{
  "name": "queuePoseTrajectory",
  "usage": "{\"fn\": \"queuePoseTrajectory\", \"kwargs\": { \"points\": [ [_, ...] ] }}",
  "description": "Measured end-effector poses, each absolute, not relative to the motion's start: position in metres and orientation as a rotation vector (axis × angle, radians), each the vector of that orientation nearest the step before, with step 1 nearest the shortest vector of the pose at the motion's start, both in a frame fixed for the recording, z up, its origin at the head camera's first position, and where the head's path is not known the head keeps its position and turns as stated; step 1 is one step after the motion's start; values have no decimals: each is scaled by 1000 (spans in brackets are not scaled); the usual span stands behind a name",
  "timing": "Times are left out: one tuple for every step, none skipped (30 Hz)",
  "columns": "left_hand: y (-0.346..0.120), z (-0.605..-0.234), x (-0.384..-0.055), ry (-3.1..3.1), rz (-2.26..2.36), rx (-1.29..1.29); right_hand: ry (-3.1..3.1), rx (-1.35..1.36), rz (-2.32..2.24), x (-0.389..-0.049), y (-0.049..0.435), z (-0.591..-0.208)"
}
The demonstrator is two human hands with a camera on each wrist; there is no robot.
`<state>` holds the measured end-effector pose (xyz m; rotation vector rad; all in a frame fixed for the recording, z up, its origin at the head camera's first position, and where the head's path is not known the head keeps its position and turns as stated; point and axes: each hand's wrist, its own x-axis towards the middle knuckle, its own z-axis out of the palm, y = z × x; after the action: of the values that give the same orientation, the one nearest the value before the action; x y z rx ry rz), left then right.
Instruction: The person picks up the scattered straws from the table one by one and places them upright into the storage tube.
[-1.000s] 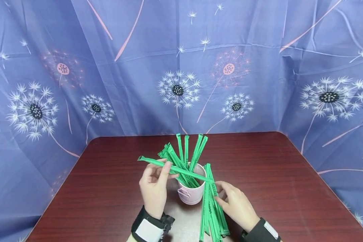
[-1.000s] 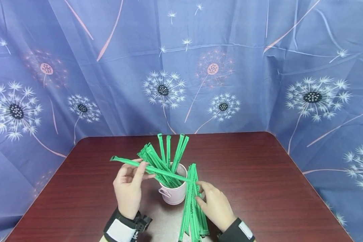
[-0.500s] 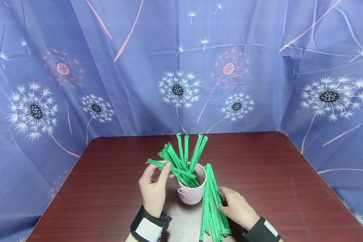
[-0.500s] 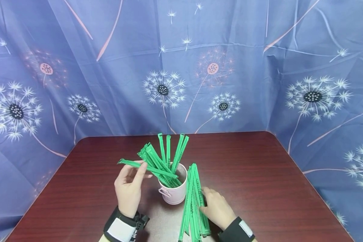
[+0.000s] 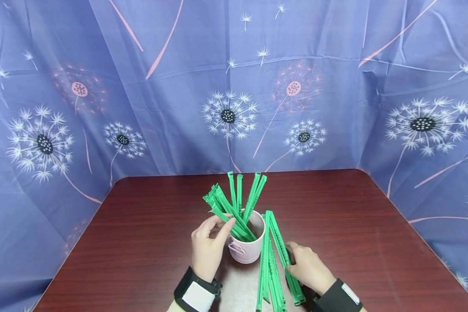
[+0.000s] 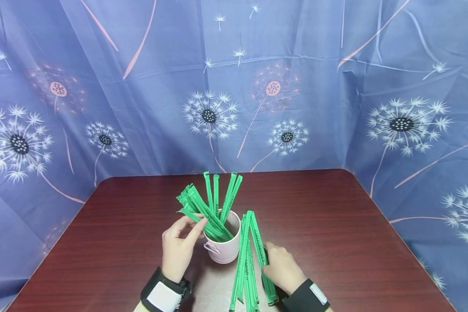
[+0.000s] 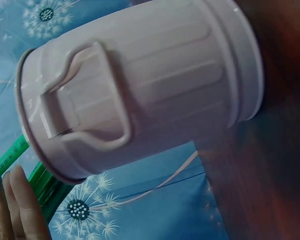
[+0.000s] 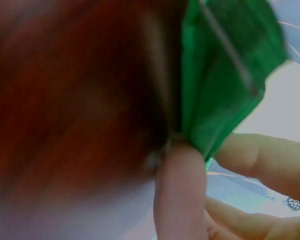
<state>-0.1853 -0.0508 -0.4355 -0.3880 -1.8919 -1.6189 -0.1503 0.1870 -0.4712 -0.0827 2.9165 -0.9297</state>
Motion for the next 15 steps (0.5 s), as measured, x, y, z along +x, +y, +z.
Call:
{"fn": "queuePoseTrajectory", "kwargs": {
  "points": [
    [-50, -437, -185, -1910, -1620, -385, 2902, -72, -940, -150, 187, -471],
    [-50, -438, -184, -1928, -1621, -381, 2893, -62, -949, -150, 187, -471],
    [-49, -438, -184, -1943, -1621, -382, 2874, -50, -963, -149, 187, -470],
    [-49, -439, -184, -1960, -1612, -385, 2858, -41, -972, -149, 187, -470],
    [-48, -440, -183, -1977, -1599, -388, 2850, -36, -972, -149, 187, -469],
    [-48, -440, -183, -1994, -1585, -389, 2843, -34, -970, -149, 187, -469],
    [-48, -441, -183, -2008, -1571, -393, 2837, -34, -969, -149, 188, -469],
    [-48, -442, -183, -2021, -1553, -395, 2835, -35, -964, -148, 188, -469],
    [-49, -442, -182, -2030, -1539, -401, 2825, -37, -966, -148, 189, -468],
    [-49, -443, -182, -2034, -1525, -403, 2822, -41, -968, -148, 189, -468],
    [-49, -444, -182, -2037, -1510, -407, 2817, -44, -975, -147, 189, -468],
    [-49, -444, -182, -2039, -1495, -409, 2805, -44, -987, -147, 190, -468],
    [-49, -445, -182, -2040, -1476, -407, 2800, -43, -1002, -147, 190, -468],
    [-49, -445, -182, -2044, -1456, -403, 2796, -43, -1013, -147, 190, -468],
    [-49, -446, -182, -2048, -1436, -398, 2793, -44, -1028, -146, 191, -468]
  ]
}}
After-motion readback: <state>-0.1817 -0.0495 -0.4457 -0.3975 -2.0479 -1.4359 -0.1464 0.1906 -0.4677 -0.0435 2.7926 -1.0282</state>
